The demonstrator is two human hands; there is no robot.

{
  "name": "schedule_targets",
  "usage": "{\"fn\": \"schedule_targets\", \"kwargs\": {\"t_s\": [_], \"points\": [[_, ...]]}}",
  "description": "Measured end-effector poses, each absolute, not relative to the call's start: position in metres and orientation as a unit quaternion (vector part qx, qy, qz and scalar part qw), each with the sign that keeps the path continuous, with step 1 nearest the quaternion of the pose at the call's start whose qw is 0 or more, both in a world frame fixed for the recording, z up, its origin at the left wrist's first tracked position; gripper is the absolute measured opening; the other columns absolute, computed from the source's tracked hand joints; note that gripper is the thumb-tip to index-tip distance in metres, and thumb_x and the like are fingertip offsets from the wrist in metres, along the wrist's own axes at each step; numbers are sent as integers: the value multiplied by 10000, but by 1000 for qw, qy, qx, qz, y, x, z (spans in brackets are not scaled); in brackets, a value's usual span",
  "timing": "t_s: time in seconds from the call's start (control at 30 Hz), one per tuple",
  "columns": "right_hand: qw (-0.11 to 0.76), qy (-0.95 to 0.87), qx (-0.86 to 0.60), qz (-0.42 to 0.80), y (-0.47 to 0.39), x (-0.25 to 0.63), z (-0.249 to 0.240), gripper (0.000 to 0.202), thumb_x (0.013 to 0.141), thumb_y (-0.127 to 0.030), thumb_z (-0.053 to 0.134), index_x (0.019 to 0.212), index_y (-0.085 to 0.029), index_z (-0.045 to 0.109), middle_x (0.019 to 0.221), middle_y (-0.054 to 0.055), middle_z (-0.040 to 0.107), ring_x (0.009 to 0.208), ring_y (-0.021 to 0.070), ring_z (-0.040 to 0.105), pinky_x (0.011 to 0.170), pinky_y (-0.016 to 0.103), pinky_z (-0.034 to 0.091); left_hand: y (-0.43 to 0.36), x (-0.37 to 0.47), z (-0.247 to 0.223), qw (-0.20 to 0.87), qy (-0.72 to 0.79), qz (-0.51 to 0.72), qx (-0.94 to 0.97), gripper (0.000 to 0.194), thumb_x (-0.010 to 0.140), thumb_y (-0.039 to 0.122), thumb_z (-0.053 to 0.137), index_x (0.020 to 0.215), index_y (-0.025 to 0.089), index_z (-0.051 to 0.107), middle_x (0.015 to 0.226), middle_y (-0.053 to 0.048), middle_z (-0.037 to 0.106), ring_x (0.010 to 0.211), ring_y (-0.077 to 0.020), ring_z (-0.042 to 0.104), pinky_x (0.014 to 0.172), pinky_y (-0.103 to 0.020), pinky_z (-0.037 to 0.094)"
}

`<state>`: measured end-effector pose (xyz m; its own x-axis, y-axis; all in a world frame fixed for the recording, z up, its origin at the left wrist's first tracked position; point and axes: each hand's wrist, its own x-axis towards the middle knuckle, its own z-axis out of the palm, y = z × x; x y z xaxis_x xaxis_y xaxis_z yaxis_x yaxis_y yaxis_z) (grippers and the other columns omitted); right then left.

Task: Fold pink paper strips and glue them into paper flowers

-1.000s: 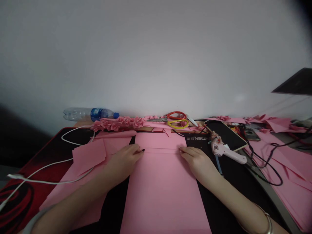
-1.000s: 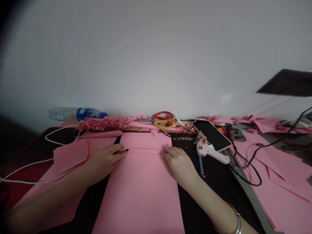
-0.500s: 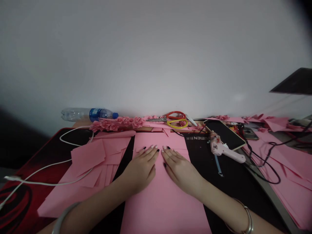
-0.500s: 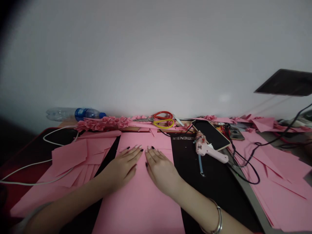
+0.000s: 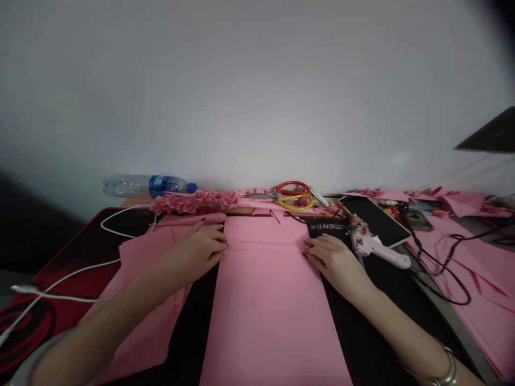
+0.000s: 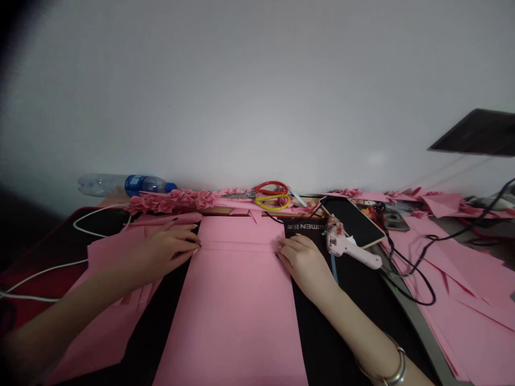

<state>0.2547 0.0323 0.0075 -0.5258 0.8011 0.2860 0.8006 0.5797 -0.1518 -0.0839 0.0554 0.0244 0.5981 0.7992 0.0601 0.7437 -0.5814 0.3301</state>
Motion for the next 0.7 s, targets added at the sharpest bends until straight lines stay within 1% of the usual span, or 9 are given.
{"fn": "schedule_targets", "kwargs": {"t_s": [0.03,0.1,0.2,0.3,0.37,0.43,0.53,0.63,0.7], "points": [[173,-871,-459,10,36,253,10,159,869,-137,550,829,-175,699,967,103,726,924,240,652,878,433,506,62,-82,27,139,419,91,893,261,873,151,470,810,210,715,1028,-49,689,993,-222,588,951,-388,422],[188,-859,-473,49,43,250,14,123,821,-107,589,758,-177,668,881,88,704,867,229,628,791,370,516,74,-77,31,149,407,92,896,218,848,128,497,760,185,688,964,-49,675,979,-214,565,905,-346,431],[190,-827,-515,125,52,250,21,126,744,-67,608,763,-186,646,811,43,673,784,197,615,718,312,494,86,-72,32,179,409,78,891,172,775,62,534,710,172,649,810,-25,646,855,-183,562,813,-293,438],[171,-810,-531,181,60,251,25,163,720,-66,598,816,-183,659,784,15,658,720,167,604,660,267,462,93,-72,29,195,420,74,883,138,755,76,549,776,171,647,823,-21,627,775,-165,563,712,-264,438],[161,-809,-531,193,64,252,26,132,715,-78,610,781,-178,667,740,5,639,661,152,587,606,246,439,94,-74,27,208,426,71,878,151,760,94,546,819,179,656,848,-20,625,766,-161,568,687,-256,434],[158,-811,-528,194,66,252,26,105,708,-77,621,704,-175,659,697,-1,617,614,142,571,567,236,422,94,-74,27,210,419,63,881,173,760,87,531,793,190,666,835,-16,629,778,-165,568,695,-255,431],[170,-815,-522,184,68,250,27,147,716,-50,595,642,-172,628,705,9,610,639,146,578,596,243,431,92,-73,30,171,404,61,897,227,783,66,487,737,194,669,810,-19,639,802,-174,557,747,-270,429],[183,-824,-512,160,68,246,29,190,745,-27,556,635,-172,611,749,29,607,706,164,578,666,271,444,90,-71,31,114,411,77,901,270,831,64,440,780,189,674,856,-33,642,847,-178,551,804,-285,427],[183,-835,-500,137,66,244,29,213,764,-18,542,636,-174,611,762,40,603,742,179,574,698,288,451,87,-69,29,90,419,84,900,300,865,73,407,802,187,676,872,-45,630,858,-184,546,800,-294,429]]}}
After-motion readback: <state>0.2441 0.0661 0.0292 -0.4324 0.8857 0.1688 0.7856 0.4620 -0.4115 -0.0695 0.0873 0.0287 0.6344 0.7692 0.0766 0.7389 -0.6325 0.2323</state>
